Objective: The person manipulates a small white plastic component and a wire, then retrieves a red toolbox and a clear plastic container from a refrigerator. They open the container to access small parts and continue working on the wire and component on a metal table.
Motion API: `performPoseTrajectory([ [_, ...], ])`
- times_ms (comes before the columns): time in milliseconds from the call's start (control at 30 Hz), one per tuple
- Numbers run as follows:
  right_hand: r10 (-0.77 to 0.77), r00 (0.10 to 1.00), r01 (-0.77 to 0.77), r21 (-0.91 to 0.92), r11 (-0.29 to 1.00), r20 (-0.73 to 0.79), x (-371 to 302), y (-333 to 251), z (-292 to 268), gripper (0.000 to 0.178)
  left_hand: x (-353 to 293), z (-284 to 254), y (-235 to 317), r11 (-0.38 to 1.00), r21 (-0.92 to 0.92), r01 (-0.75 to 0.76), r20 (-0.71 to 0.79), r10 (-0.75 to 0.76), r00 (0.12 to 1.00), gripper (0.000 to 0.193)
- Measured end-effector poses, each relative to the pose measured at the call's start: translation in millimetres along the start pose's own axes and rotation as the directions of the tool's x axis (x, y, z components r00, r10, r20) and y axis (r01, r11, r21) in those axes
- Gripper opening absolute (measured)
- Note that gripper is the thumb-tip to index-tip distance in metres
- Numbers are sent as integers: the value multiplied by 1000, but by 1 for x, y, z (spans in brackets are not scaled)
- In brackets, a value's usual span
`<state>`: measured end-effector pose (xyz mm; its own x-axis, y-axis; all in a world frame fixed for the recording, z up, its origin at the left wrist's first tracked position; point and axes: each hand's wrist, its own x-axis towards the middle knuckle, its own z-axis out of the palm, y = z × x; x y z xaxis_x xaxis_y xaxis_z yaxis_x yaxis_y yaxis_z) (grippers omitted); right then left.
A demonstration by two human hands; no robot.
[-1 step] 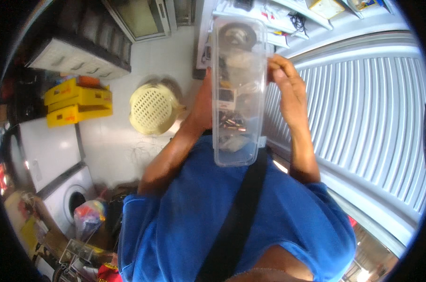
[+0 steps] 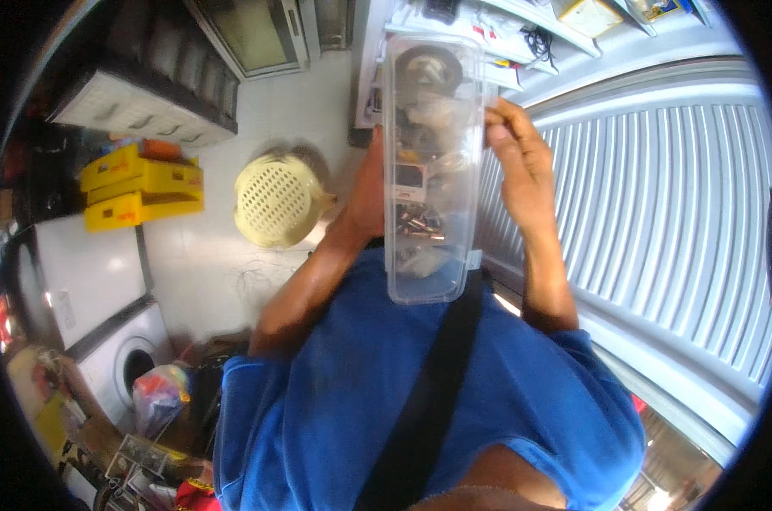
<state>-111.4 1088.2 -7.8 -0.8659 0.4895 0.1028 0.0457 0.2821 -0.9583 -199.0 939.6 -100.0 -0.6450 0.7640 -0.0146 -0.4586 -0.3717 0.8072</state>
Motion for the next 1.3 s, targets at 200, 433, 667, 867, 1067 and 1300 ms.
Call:
performPoseTrajectory([
  [200,-409,912,397,-311,864,29,12,8,2,34,-9,11,11,971,-223,81,13,-81,997,65],
  [433,-377,924,287,-549,785,-57,51,0,13,31,-12,2,-3,1000,-5,-22,124,22,992,51],
  [667,-444,892,347,-509,788,-80,53,4,17,30,-12,2,-1,839,-473,269,141,-229,963,40],
  [867,-554,809,455,-389,801,-195,53,11,21,21,-14,8,0,992,-95,85,70,-79,994,42],
  [1067,-544,745,573,-49,818,-386,53,21,27,25,-14,7,2,868,-449,211,118,-176,977,45],
  [1300,-70,934,269,559,784,-350,63,17,12,28,-12,-4,-4,1000,-12,-5,129,7,992,60],
])
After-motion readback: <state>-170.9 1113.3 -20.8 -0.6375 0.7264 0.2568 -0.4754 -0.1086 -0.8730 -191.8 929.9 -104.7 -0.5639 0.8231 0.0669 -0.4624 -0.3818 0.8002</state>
